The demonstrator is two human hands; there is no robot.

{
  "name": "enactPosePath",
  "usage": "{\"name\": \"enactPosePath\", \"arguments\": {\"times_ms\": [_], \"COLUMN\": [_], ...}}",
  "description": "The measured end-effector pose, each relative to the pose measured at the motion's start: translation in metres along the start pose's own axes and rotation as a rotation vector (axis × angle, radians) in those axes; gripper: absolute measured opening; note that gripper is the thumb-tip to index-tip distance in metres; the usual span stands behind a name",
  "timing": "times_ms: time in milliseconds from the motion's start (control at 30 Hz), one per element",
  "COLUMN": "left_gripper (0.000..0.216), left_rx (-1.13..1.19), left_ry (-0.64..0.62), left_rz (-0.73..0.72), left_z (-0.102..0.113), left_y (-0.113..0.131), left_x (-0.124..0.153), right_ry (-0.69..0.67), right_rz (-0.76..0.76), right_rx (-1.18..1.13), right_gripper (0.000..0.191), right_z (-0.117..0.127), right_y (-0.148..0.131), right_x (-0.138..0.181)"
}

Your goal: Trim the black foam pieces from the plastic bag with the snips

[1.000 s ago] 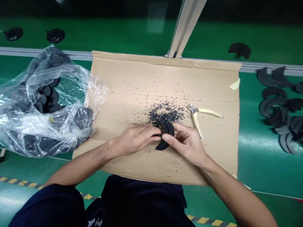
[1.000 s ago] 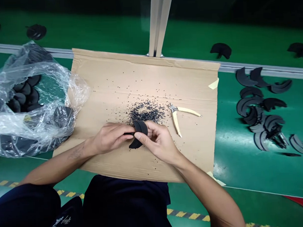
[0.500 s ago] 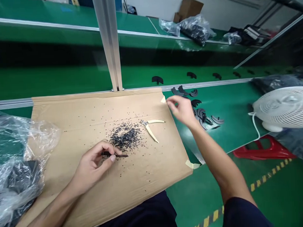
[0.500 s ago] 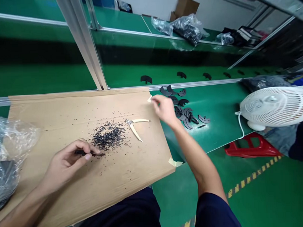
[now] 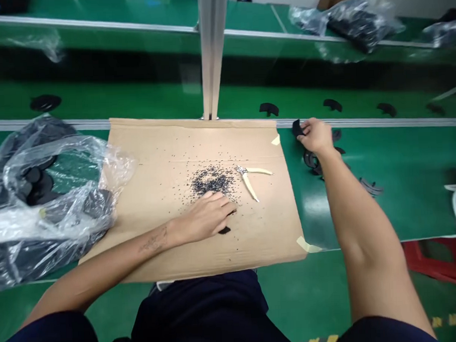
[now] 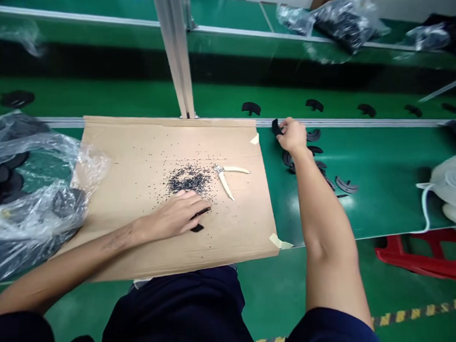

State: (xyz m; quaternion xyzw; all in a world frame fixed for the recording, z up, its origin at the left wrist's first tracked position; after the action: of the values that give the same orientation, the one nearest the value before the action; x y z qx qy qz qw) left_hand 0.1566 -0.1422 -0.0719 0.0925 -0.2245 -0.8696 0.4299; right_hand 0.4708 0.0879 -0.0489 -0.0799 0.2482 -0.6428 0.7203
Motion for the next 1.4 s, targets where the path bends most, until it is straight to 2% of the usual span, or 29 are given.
{"name": "enactPosePath", "arguments": {"times_ms": [100, 167, 200, 267, 333, 400, 467, 533, 633, 700, 767, 867, 933, 967, 1033, 1100, 1167, 1200, 1267, 1333, 1400], "left_gripper": [0.021, 0.03, 0.036, 0.045, 0.036, 0.024, 0.02, 0.017, 0.009, 0.005, 0.016, 0.029, 0.028, 0.026, 0.024, 0.025, 0.026, 0.028, 0.029, 0.03, 0.03], "left_rx": [0.066, 0.253, 0.375, 0.632, 0.835, 0.944, 0.982, 0.997, 0.992, 0.945, 0.813, 0.357, 0.012, -0.105, -0.189, -0.101, 0.102, 0.225, 0.455, 0.623, 0.743], "left_ry": [0.122, 0.242, 0.284, 0.312, 0.303, 0.314, 0.346, 0.362, 0.357, 0.368, 0.418, 0.556, 0.607, 0.612, 0.61, 0.622, 0.617, 0.595, 0.507, 0.391, 0.304], "left_rz": [0.032, 0.114, 0.158, 0.219, 0.237, 0.257, 0.303, 0.353, 0.376, 0.363, 0.334, 0.215, 0.137, 0.12, 0.13, 0.155, 0.201, 0.232, 0.292, 0.326, 0.355], "left_z": [0.015, 0.03, 0.034, 0.036, 0.032, 0.029, 0.029, 0.029, 0.031, 0.033, 0.039, 0.049, 0.05, 0.049, 0.05, 0.055, 0.06, 0.061, 0.058, 0.048, 0.037], "left_y": [-0.009, -0.022, -0.029, -0.038, -0.042, -0.046, -0.053, -0.061, -0.066, -0.066, -0.066, -0.059, -0.053, -0.052, -0.055, -0.059, -0.063, -0.065, -0.065, -0.059, -0.053], "left_x": [-0.003, -0.003, -0.003, -0.003, -0.003, 0.0, 0.006, 0.011, 0.015, 0.015, 0.016, 0.02, 0.022, 0.023, 0.024, 0.026, 0.027, 0.027, 0.025, 0.021, 0.018], "right_ry": [0.054, 0.051, 0.071, -0.143, -0.341, -0.424, -0.352, -0.247, -0.251, -0.248, -0.241, -0.31, -0.403, -0.45, -0.535, -0.638, -0.756, -0.773, -0.691, -0.565, -0.51], "right_rz": [0.021, 0.085, 0.174, 0.321, 0.428, 0.499, 0.522, 0.479, 0.402, 0.412, 0.45, 0.49, 0.503, 0.49, 0.422, 0.34, 0.301, 0.311, 0.367, 0.408, 0.399], "right_rx": [-0.133, -0.267, -0.427, -0.616, -0.708, -0.724, -0.542, -0.235, 0.008, -0.04, -0.192, -0.454, -0.579, -0.635, -0.759, -0.928, -1.125, -1.196, -1.218, -1.124, -1.057], "right_gripper": [0.024, 0.02, 0.024, 0.027, 0.021, 0.028, 0.04, 0.048, 0.046, 0.039, 0.034, 0.027, 0.024, 0.023, 0.027, 0.042, 0.068, 0.079, 0.1, 0.118, 0.125], "right_z": [-0.005, -0.016, -0.02, -0.038, -0.049, -0.053, -0.052, -0.05, -0.054, -0.054, -0.051, -0.052, -0.059, -0.064, -0.073, -0.078, -0.078, -0.075, -0.067, -0.063, -0.065], "right_y": [-0.019, -0.055, -0.082, -0.141, -0.188, -0.209, -0.199, -0.171, -0.14, -0.143, -0.163, -0.206, -0.231, -0.239, -0.244, -0.238, -0.231, -0.227, -0.222, -0.222, -0.228], "right_x": [0.011, 0.04, 0.061, 0.108, 0.151, 0.172, 0.171, 0.159, 0.144, 0.14, 0.14, 0.144, 0.148, 0.149, 0.149, 0.15, 0.153, 0.154, 0.154, 0.156, 0.162]}}
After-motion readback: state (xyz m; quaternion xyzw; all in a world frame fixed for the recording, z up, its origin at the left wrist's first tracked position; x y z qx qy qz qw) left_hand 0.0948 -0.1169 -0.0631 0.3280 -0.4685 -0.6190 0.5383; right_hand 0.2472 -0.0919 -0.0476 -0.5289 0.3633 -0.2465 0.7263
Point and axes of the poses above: each hand's wrist, its own x-axis away from the middle knuckle, its own z-axis out of the back of the hand, y = z × x, the point moved 6 cm from there along -x, towards the middle knuckle, and after that the axes turned 13 degrees about z, right-handed, at the moved point
